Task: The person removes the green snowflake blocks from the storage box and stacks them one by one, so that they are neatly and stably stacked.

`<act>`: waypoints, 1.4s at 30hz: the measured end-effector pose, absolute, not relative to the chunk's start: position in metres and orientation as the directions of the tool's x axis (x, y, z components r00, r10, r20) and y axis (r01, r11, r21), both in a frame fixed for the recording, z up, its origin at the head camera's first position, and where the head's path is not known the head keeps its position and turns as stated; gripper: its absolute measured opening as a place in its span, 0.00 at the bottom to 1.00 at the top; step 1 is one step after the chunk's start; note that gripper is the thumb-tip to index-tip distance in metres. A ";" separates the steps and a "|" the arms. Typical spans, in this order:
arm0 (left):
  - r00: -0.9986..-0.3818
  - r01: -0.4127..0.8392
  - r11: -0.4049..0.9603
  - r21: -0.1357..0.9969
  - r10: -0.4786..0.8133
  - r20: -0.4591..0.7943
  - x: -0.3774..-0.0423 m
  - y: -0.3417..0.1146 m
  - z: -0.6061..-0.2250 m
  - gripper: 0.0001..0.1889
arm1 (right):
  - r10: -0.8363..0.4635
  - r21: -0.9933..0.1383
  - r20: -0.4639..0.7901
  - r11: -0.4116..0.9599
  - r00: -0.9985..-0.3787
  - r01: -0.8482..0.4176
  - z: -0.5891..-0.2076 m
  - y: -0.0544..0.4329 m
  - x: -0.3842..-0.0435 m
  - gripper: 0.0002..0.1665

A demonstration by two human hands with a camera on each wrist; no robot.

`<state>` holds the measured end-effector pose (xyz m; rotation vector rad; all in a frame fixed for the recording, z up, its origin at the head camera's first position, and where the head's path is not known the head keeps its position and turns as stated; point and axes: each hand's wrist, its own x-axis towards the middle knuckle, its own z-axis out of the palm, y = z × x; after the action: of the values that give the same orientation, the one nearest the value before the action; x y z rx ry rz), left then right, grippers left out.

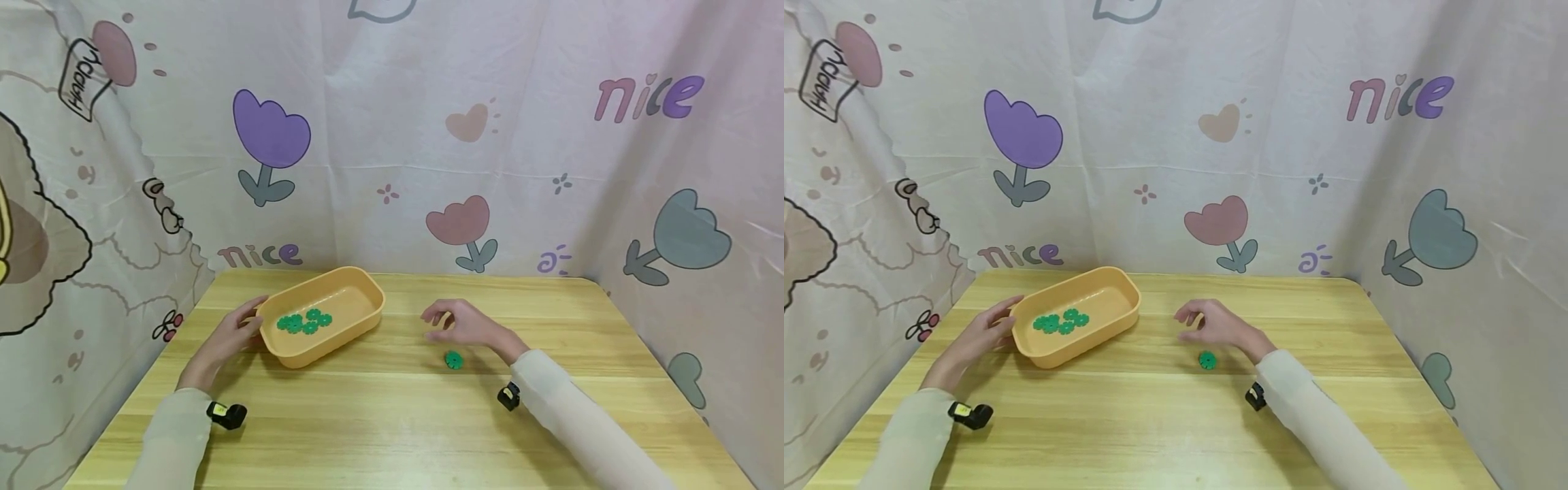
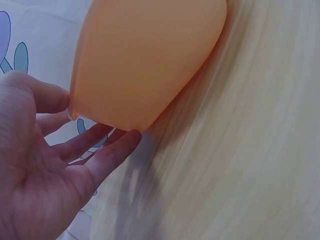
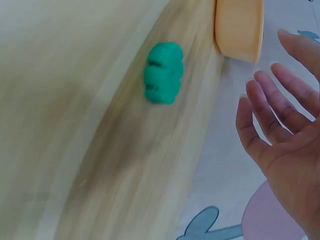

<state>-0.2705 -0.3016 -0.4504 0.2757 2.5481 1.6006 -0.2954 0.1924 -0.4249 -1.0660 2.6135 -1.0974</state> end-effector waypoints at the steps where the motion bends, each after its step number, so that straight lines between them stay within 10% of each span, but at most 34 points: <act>1: -0.976 0.089 0.425 0.901 0.217 -0.005 -0.271 -0.302 -0.450 0.30 | -0.651 -0.664 0.160 0.485 -0.742 -0.569 -0.424 0.188 -0.297 0.19; 23: -0.974 0.086 0.381 0.921 0.228 -0.003 -0.268 -0.311 -0.453 0.32 | -0.690 -0.696 0.243 0.366 -0.682 -0.618 -0.420 0.050 -0.332 0.17; 42: -0.970 0.107 0.383 0.918 0.244 0.011 -0.272 -0.305 -0.451 0.32 | -0.682 -0.605 -0.015 0.588 -0.731 -0.536 -0.429 -0.028 -0.364 0.19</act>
<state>-0.2719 -0.3045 -0.4506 0.3194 2.5054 1.6472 -0.3637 -0.0277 -0.4290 -1.0064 2.5728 -0.8589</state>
